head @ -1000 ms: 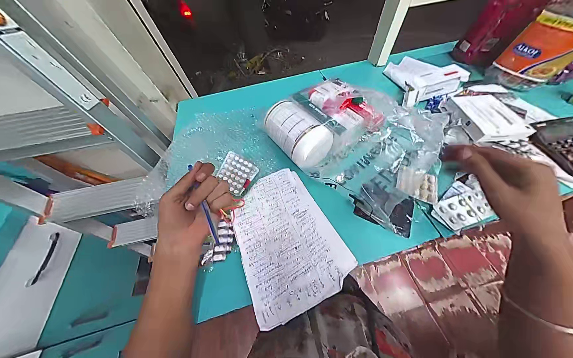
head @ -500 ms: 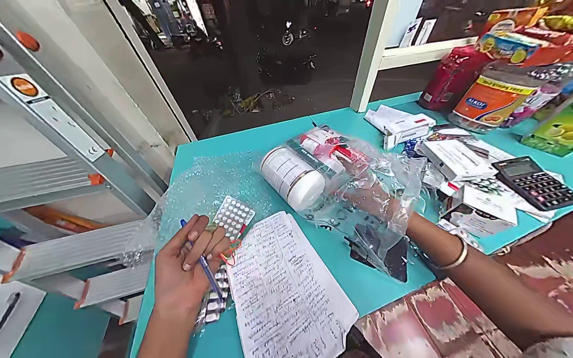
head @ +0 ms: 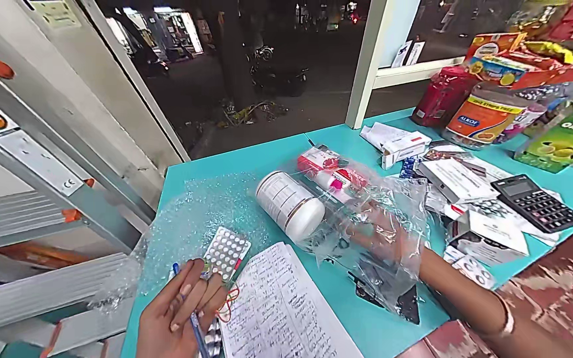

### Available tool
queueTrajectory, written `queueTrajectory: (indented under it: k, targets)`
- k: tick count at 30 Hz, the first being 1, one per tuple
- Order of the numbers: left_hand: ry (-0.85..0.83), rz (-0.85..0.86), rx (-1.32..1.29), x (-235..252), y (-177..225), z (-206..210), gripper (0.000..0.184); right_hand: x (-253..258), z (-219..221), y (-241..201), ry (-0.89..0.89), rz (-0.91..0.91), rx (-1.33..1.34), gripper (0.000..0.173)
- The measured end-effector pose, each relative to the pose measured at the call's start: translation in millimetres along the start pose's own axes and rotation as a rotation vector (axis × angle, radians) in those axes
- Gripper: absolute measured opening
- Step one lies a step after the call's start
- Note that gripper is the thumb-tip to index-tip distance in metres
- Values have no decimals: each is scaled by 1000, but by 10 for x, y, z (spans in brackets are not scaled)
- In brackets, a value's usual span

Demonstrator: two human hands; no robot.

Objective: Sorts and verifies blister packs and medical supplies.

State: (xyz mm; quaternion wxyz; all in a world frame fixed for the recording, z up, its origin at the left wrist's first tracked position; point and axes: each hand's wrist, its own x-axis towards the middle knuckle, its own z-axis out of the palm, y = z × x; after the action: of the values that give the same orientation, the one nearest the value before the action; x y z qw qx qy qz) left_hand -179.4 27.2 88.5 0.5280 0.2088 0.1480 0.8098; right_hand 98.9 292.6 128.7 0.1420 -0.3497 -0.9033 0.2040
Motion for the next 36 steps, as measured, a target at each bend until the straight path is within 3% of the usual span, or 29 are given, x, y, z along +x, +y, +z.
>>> queueTrajectory:
  k: [5, 8, 15, 36]
  targets:
    - [31, -15, 25, -11, -3, -3, 34, -471, -98, -23, 37, 6, -61, 63]
    - [-1, -27, 34, -6, 29, -10, 33, -653, -140, 127, 120, -136, -93, 54]
    - [-5, -47, 27, -12, 43, -45, 31, -926, -102, 153, 140, -180, 34, 55]
    - [23, -63, 12, 9, 54, -58, 29, -809, -100, 344, -240, -297, 672, 74]
